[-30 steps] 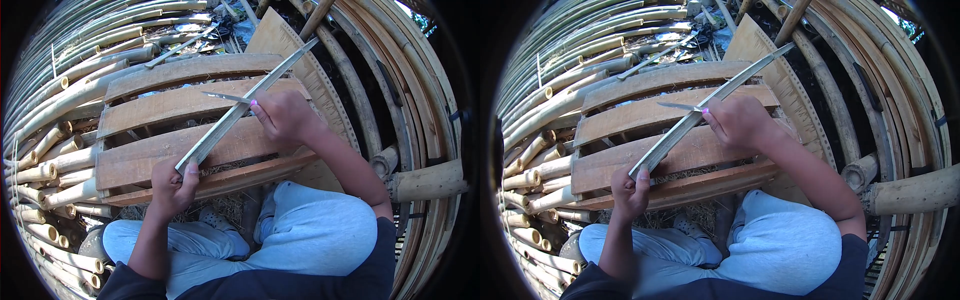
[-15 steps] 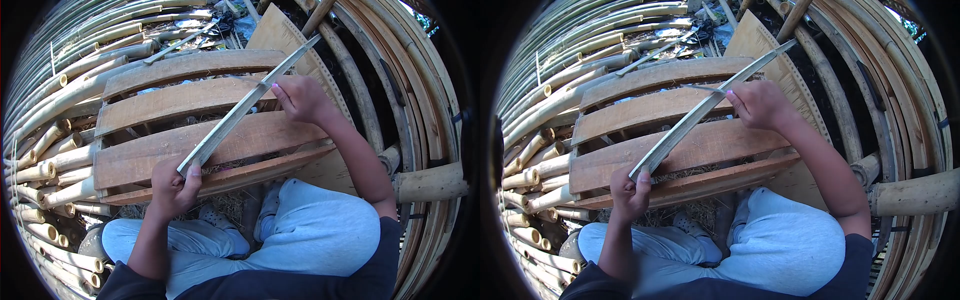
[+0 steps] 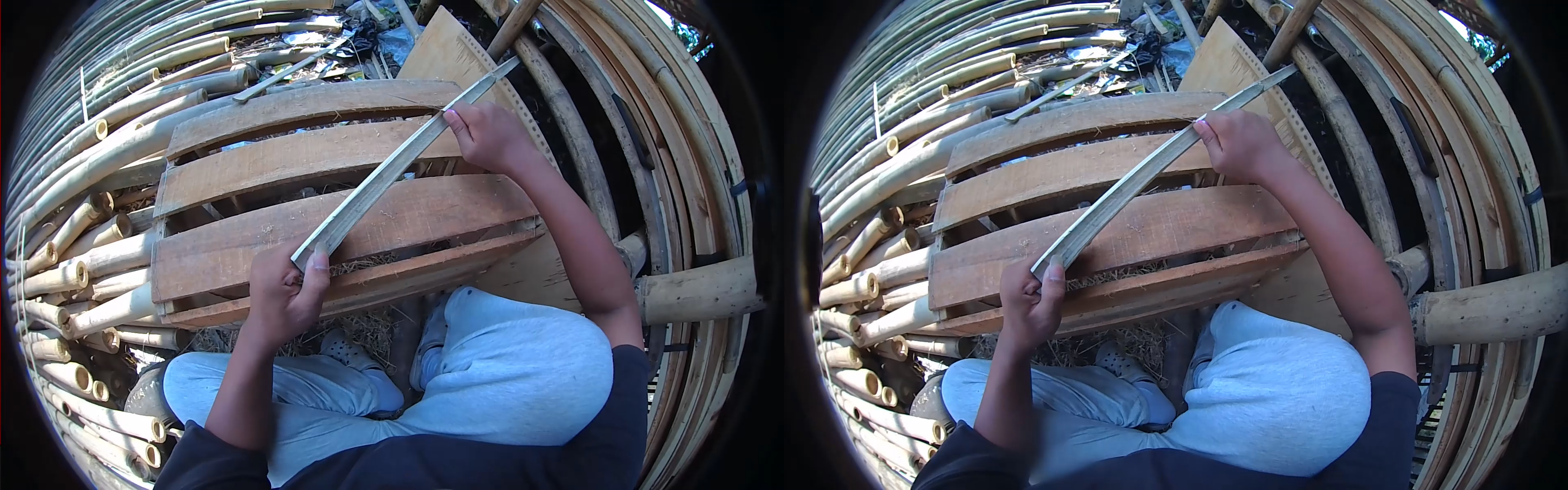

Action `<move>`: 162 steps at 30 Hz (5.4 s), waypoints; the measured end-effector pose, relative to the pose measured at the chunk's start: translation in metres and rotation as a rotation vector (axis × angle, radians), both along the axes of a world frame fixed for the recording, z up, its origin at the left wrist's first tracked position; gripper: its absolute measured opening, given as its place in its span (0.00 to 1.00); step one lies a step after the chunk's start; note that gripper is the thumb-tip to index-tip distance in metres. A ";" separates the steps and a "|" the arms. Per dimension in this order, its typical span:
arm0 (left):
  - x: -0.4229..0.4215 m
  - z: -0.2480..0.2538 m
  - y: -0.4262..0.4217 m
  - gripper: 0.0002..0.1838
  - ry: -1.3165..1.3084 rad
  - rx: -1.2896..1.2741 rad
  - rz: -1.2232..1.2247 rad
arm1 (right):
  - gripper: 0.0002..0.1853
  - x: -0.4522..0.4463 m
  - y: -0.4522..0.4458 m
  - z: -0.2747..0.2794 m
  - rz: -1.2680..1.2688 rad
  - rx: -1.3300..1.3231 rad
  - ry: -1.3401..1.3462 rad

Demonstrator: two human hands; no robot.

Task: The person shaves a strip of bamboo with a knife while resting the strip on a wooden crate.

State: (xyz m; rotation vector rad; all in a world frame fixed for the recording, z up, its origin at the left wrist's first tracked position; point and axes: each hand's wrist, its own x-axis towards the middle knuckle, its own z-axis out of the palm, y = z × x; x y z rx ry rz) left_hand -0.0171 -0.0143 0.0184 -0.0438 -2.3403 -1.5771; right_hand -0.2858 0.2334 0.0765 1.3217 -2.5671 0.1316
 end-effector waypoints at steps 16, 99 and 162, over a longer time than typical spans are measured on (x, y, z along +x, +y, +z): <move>0.001 -0.002 0.000 0.13 0.106 0.072 0.104 | 0.16 0.084 -0.038 0.012 0.235 0.090 -0.032; 0.005 -0.011 -0.007 0.15 0.114 0.048 0.052 | 0.15 -0.022 0.026 0.020 -0.159 0.284 -0.155; 0.007 -0.009 -0.009 0.20 0.007 -0.140 -0.035 | 0.07 -0.002 0.021 -0.011 0.334 0.026 -0.142</move>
